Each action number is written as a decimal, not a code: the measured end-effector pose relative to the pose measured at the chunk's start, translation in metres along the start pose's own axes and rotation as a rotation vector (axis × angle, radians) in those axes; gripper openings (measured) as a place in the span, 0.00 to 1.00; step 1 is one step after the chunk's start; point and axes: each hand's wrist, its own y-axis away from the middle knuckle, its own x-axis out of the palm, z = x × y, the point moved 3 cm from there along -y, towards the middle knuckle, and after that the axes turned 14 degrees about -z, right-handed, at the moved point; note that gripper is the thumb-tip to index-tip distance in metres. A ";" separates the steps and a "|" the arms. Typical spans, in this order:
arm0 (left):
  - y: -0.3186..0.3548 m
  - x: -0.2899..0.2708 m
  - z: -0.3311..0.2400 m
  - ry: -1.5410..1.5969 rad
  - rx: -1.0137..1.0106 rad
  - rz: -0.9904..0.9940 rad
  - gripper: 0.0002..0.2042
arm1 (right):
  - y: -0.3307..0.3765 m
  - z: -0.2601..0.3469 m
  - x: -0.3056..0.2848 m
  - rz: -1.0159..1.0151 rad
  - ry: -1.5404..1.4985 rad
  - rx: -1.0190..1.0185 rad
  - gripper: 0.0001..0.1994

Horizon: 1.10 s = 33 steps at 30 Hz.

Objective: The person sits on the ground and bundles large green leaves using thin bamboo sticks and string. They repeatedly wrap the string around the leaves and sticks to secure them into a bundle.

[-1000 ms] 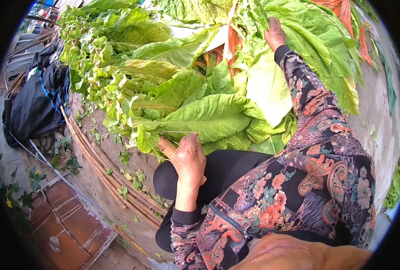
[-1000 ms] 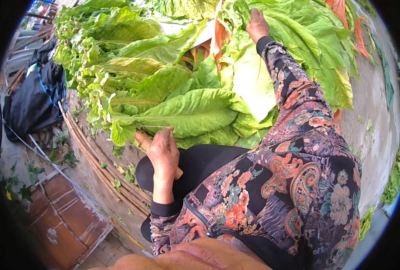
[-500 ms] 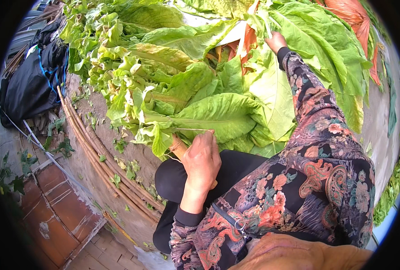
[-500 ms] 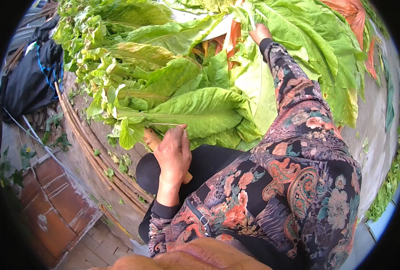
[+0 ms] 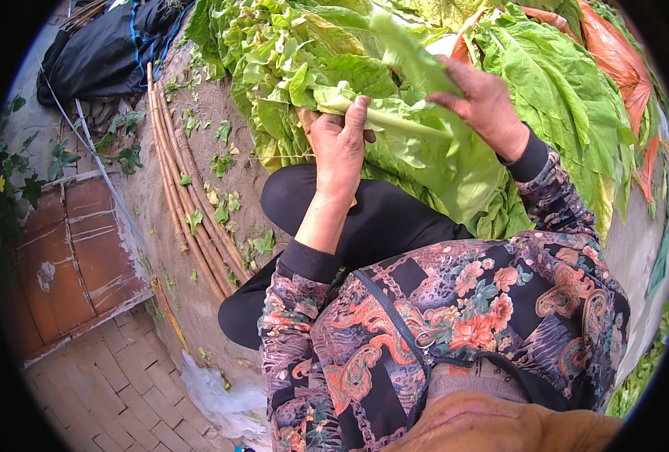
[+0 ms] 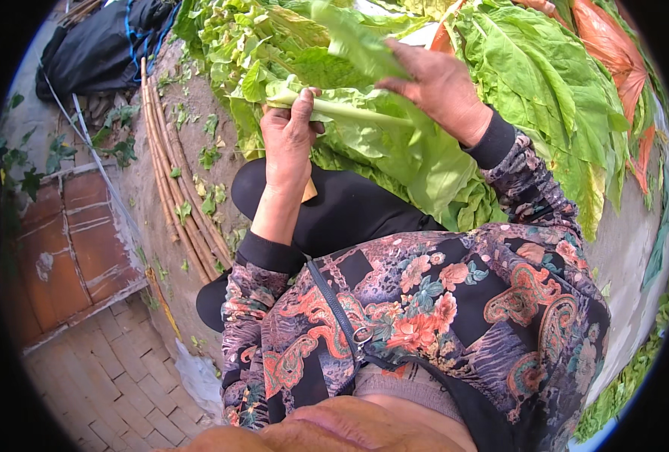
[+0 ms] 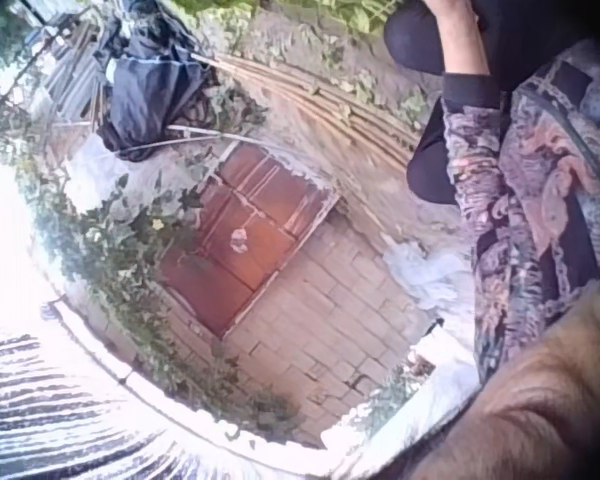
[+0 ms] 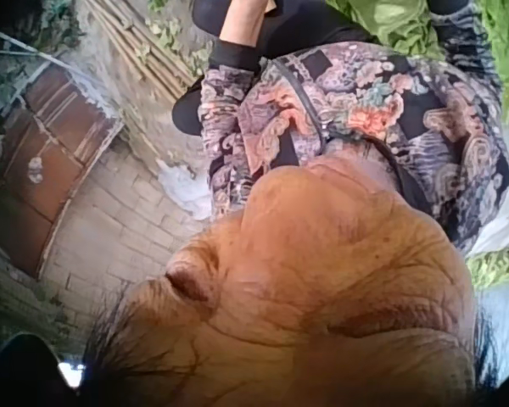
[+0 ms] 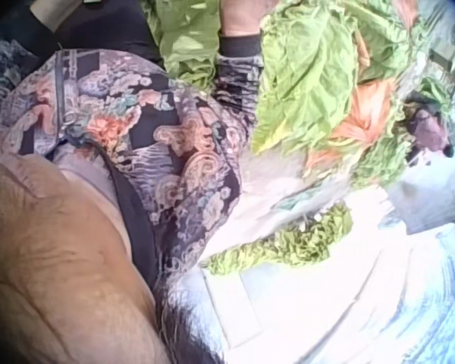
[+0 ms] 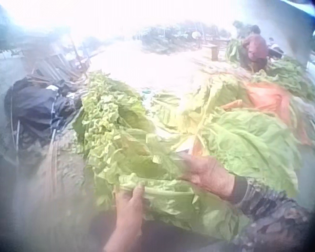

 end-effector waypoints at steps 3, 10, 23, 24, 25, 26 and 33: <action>-0.001 -0.011 -0.006 0.060 0.045 -0.134 0.11 | -0.028 0.009 -0.008 -0.316 0.332 -0.271 0.26; -0.005 -0.002 0.005 0.271 -0.140 -0.119 0.12 | 0.043 0.039 0.069 0.254 -0.565 0.367 0.21; 0.021 -0.094 -0.022 -1.000 0.444 0.089 0.08 | 0.030 -0.012 0.105 0.870 0.059 -0.073 0.12; 0.018 -0.098 -0.024 -1.048 0.478 0.134 0.08 | 0.030 -0.014 0.120 0.831 -0.036 -0.051 0.13; 0.014 -0.103 -0.023 -1.095 0.514 0.184 0.08 | 0.029 -0.016 0.134 0.788 -0.130 -0.025 0.14; 0.012 -0.110 -0.023 -1.054 0.488 0.222 0.09 | 0.023 -0.002 0.144 0.715 -0.352 0.050 0.15; -0.020 -0.117 -0.014 -1.090 0.224 0.432 0.10 | 0.033 -0.024 0.197 0.568 -0.641 0.347 0.17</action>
